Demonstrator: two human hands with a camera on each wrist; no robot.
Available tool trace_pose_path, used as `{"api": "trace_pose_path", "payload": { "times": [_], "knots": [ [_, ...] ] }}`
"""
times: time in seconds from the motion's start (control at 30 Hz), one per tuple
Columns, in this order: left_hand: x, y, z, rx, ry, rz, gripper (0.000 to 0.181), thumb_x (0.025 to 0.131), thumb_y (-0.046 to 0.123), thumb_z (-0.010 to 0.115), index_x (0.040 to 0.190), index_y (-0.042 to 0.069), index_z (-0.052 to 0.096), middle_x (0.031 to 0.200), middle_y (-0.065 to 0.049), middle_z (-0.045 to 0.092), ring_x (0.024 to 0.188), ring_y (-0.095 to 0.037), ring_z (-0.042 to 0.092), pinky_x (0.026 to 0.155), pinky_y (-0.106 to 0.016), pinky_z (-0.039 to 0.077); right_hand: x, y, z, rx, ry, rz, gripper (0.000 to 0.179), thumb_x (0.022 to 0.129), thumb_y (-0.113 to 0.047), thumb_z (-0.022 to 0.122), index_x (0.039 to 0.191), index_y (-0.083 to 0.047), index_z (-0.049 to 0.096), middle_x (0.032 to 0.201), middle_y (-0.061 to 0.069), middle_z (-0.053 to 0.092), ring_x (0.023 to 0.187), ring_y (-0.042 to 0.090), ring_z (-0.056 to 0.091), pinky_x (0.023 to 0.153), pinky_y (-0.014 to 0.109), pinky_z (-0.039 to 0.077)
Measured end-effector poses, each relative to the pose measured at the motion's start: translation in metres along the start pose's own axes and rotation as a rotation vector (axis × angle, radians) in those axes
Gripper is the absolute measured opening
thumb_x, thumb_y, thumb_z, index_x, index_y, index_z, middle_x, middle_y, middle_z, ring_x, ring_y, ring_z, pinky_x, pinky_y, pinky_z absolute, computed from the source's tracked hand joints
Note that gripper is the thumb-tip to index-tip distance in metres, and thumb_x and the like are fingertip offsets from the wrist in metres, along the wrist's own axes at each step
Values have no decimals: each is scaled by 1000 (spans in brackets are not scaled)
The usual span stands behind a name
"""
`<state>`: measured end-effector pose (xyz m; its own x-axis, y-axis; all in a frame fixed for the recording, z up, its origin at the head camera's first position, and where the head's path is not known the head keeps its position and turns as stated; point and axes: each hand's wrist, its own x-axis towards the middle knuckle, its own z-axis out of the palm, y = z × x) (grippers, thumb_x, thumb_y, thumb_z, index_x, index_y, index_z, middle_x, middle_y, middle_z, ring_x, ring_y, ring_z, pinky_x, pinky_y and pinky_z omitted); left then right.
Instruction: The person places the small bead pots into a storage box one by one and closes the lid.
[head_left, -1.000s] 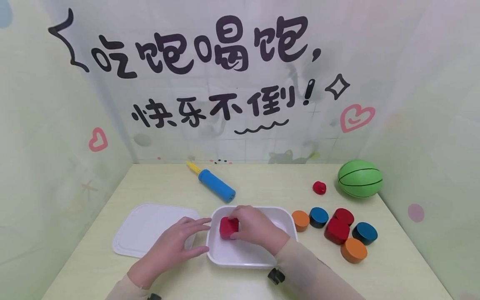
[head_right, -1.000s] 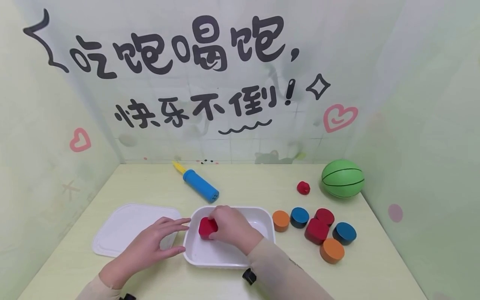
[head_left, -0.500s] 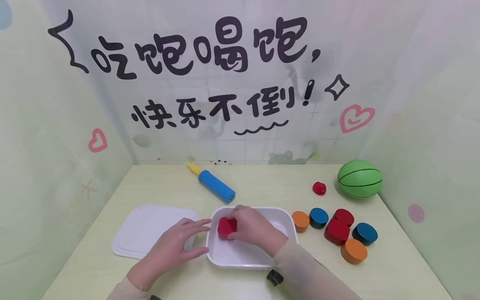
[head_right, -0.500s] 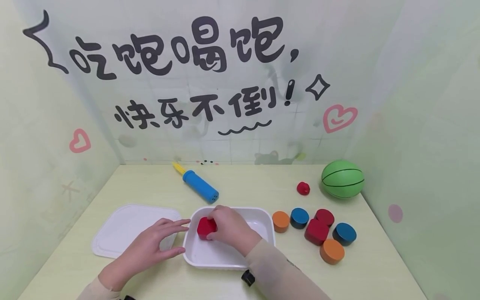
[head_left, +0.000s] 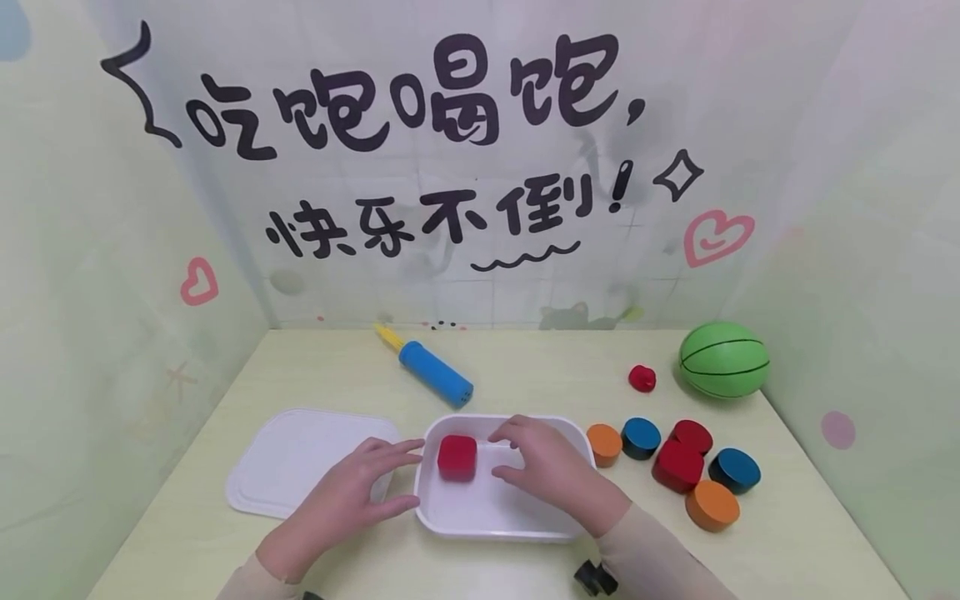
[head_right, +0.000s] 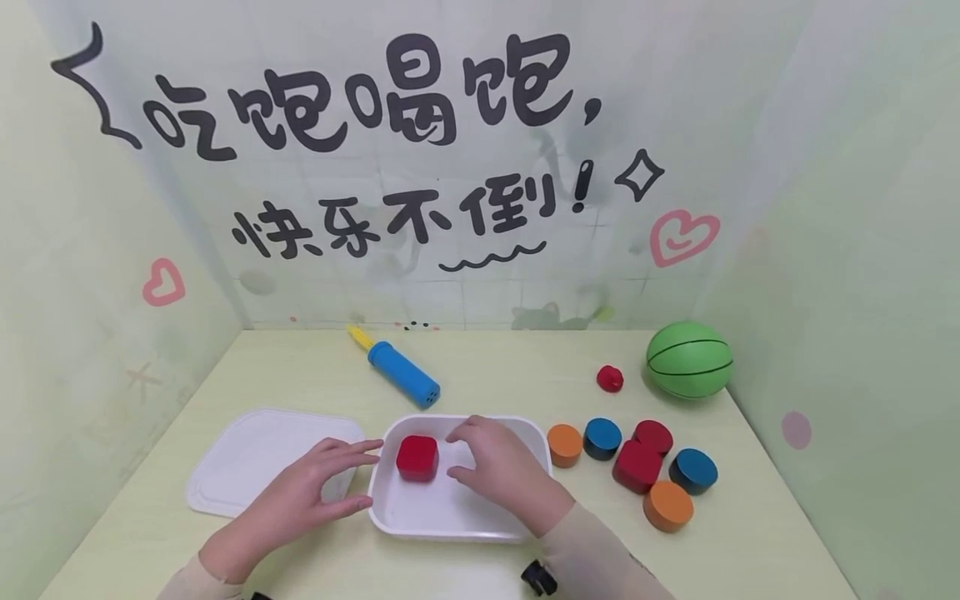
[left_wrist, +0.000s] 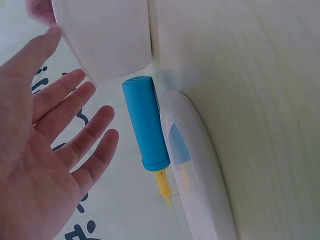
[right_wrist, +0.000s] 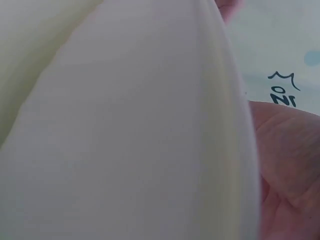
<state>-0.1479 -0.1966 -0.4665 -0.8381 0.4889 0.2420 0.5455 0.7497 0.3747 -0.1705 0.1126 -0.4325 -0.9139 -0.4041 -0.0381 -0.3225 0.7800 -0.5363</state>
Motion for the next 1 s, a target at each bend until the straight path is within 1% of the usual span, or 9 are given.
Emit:
{"api": "trace_pose_path", "payload": {
  "times": [0.13,0.33,0.5,0.6,0.67,0.77,0.83,0.9,1.0],
  "knots": [
    [-1,1,1,1,-4,-3,53,85,45,84,133,29,70,146,18,60,119,-10,58,94,-39,60,-20,12,-11,7,67,-2,40,86,-26,85,123,-16,74,123,1,71,110,25,67,91,43,62],
    [-2,2,1,21,10,12,53,84,46,84,133,29,70,146,18,60,119,-9,58,94,-37,60,-55,38,-26,-22,246,-36,37,83,-21,88,118,-18,76,125,-2,70,114,21,67,89,37,63],
    [-2,2,0,30,15,5,53,84,47,84,132,29,70,144,19,61,118,-9,59,94,-38,60,-80,57,-39,-66,335,-39,36,81,-17,89,115,-20,77,123,-2,71,112,21,68,85,35,64],
    [-2,1,0,35,15,4,53,84,47,83,132,30,71,144,19,61,118,-8,58,94,-37,60,-91,69,-45,-116,376,-45,39,77,-15,92,113,-19,78,119,-3,72,108,19,69,83,34,64],
    [-2,1,1,37,19,11,52,84,47,84,132,30,71,145,19,60,117,-8,58,93,-36,60,-98,78,-48,-123,393,-51,39,77,-13,92,112,-19,78,117,-4,72,105,19,69,79,32,64],
    [-1,0,2,39,30,27,52,83,47,84,131,30,71,145,18,61,117,-8,58,92,-35,60,-107,91,-53,-136,400,-31,38,77,-13,91,111,-20,78,117,-5,72,107,19,68,79,33,64],
    [-1,-1,2,40,36,37,52,83,47,85,131,29,72,145,17,61,116,-8,58,91,-35,60,-113,98,-56,-141,405,-21,36,77,-13,91,110,-20,78,116,-4,72,108,22,68,81,38,64],
    [-1,-1,2,43,39,43,52,83,47,84,131,30,72,144,17,62,115,-8,58,91,-35,60,-117,105,-60,-181,412,-9,36,76,-14,92,109,-20,78,115,-3,73,109,24,68,85,44,63],
    [-1,-1,1,52,39,41,53,83,49,84,131,30,72,144,17,62,115,-8,59,91,-35,60,-125,116,-67,-213,422,5,37,75,-14,92,109,-17,78,114,2,74,109,30,68,85,51,62]
  ]
}}
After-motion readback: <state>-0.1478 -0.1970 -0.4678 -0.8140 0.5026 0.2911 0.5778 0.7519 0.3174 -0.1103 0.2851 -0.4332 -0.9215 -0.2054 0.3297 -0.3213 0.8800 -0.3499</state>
